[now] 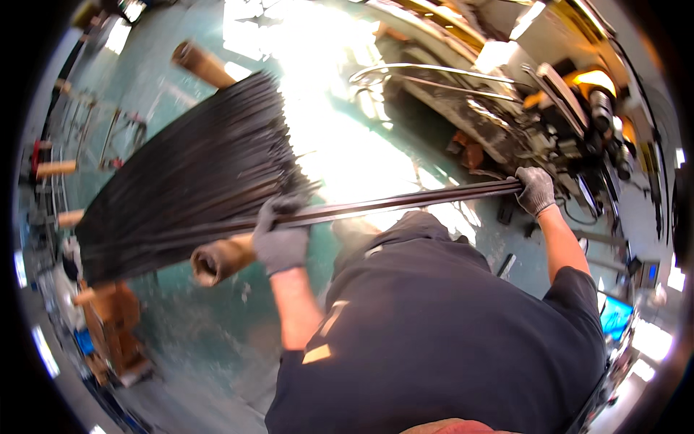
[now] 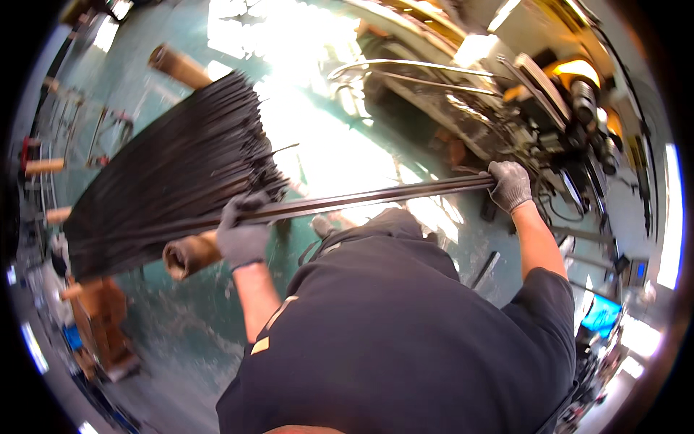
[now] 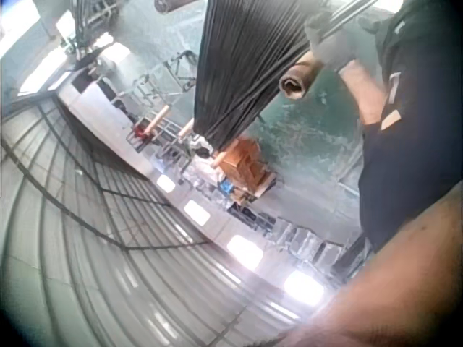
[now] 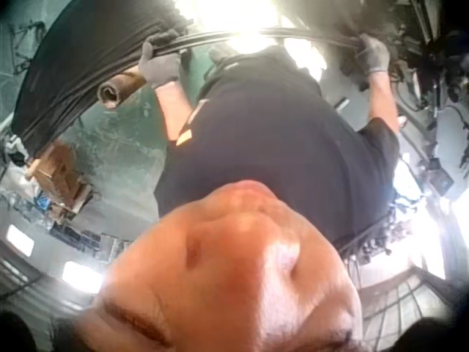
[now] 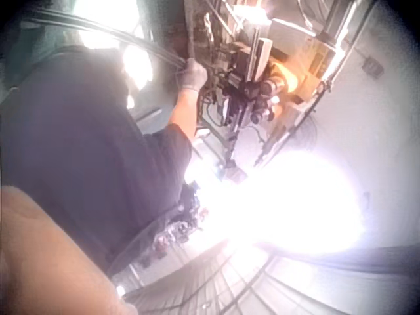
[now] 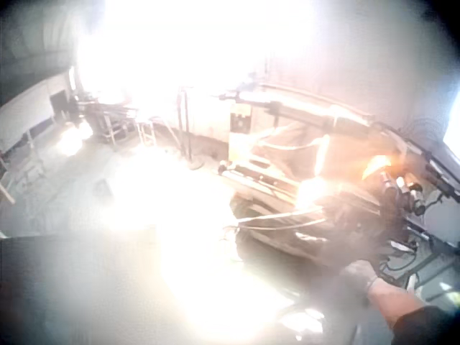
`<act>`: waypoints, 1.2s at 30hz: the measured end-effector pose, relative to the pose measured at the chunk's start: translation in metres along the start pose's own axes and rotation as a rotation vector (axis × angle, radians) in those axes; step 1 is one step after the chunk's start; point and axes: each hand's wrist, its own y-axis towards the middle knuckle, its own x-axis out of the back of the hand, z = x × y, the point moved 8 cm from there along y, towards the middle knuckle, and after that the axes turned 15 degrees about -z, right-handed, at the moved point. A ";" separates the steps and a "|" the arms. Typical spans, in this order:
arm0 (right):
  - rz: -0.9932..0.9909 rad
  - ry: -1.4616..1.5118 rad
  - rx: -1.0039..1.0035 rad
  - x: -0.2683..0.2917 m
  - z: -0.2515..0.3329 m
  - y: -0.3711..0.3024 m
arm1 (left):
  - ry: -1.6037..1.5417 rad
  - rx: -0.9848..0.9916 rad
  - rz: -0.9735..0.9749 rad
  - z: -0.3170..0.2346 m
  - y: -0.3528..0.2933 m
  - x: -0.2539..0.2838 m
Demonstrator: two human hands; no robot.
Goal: The person repeatedly picks up bundles of long metal rods from a floor rack and feeds them into a bending machine. The rods are bent into U-shapes and then placed into a collection rack. The process is repeated continuously throughout the clip.
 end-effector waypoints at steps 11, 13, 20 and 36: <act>-0.389 0.913 -1.868 -0.085 -0.310 -0.355 | 0.195 -0.126 0.369 0.134 -0.047 -0.143; -0.721 2.188 -1.607 -0.038 -0.198 -0.216 | 0.252 -0.069 0.434 0.217 -0.053 -0.166; -1.179 2.247 -1.765 -0.045 -0.203 -0.151 | 0.617 0.110 0.689 0.420 -0.074 -0.247; -1.668 1.408 -1.837 -0.015 -0.392 -0.149 | 0.771 0.073 0.608 0.472 0.149 -0.413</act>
